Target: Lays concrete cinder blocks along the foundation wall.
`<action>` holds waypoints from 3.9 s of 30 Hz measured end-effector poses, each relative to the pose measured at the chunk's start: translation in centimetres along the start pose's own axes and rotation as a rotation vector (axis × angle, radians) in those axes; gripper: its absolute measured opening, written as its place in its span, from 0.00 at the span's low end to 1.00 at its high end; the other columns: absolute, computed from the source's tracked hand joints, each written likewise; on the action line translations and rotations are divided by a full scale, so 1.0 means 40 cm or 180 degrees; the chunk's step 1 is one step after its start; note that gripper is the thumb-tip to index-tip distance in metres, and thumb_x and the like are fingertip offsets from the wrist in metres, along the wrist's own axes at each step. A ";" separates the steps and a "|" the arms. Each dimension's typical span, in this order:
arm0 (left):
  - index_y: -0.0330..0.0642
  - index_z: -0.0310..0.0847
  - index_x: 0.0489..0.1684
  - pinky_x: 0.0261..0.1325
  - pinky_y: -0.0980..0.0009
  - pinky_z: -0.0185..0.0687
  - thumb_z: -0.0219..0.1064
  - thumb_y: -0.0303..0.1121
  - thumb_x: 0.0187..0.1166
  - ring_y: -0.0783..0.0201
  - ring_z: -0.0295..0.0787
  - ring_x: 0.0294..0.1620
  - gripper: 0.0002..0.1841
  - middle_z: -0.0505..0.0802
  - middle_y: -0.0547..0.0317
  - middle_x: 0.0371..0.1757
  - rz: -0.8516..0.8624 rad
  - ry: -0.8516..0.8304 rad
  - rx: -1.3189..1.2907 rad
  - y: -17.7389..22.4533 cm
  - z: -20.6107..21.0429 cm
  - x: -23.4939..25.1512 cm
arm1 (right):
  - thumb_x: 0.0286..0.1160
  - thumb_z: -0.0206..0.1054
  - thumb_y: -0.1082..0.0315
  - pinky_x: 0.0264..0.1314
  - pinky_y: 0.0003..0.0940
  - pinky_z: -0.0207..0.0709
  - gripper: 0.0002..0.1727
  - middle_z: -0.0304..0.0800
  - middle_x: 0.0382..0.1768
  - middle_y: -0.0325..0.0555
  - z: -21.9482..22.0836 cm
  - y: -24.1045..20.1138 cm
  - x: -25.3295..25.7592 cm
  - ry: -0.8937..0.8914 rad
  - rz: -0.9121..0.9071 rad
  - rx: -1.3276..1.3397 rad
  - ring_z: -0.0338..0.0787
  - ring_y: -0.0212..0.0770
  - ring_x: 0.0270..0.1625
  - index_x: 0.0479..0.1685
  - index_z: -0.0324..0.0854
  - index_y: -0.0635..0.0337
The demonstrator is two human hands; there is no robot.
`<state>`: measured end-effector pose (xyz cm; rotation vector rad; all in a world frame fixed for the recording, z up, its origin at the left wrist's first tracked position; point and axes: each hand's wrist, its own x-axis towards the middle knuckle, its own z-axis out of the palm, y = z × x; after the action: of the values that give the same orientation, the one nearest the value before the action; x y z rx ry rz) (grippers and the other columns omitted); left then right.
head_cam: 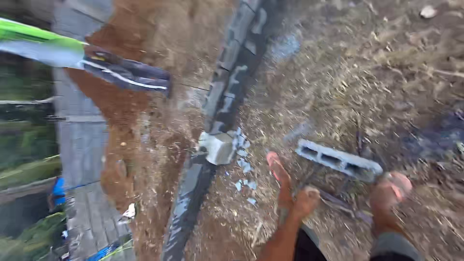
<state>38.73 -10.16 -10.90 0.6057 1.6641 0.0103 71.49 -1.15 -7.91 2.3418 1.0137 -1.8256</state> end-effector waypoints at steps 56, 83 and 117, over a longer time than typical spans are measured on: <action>0.35 0.77 0.77 0.88 0.45 0.59 0.65 0.53 0.80 0.43 0.70 0.84 0.34 0.84 0.41 0.75 0.0398 0.1223 0.2265 -0.171 0.178 0.806 | 0.68 0.58 0.18 0.73 0.69 0.77 0.60 0.64 0.87 0.57 0.465 0.487 0.789 -0.0334 0.1881 0.2101 0.72 0.61 0.85 0.95 0.46 0.47; 0.38 0.87 0.62 0.77 0.38 0.68 0.67 0.49 0.80 0.40 0.84 0.67 0.24 0.91 0.39 0.60 0.0314 0.1186 0.2432 -0.162 0.036 0.649 | 0.83 0.56 0.36 0.57 0.52 0.87 0.31 0.86 0.58 0.44 0.457 0.283 0.568 -0.0599 0.1586 0.2188 0.89 0.44 0.58 0.76 0.71 0.45; 0.32 0.87 0.51 0.70 0.33 0.71 0.67 0.48 0.79 0.33 0.85 0.61 0.23 0.90 0.32 0.53 -0.0527 0.2151 -0.0050 -0.016 -1.398 0.370 | 0.79 0.54 0.27 0.59 0.51 0.85 0.41 0.89 0.60 0.51 1.157 -1.439 0.393 -0.1237 0.0168 -0.0496 0.90 0.48 0.59 0.75 0.76 0.53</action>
<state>-14.00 13.44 -13.59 0.4738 2.3627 0.1192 5.25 34.39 -15.05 1.8110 0.9864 -1.9905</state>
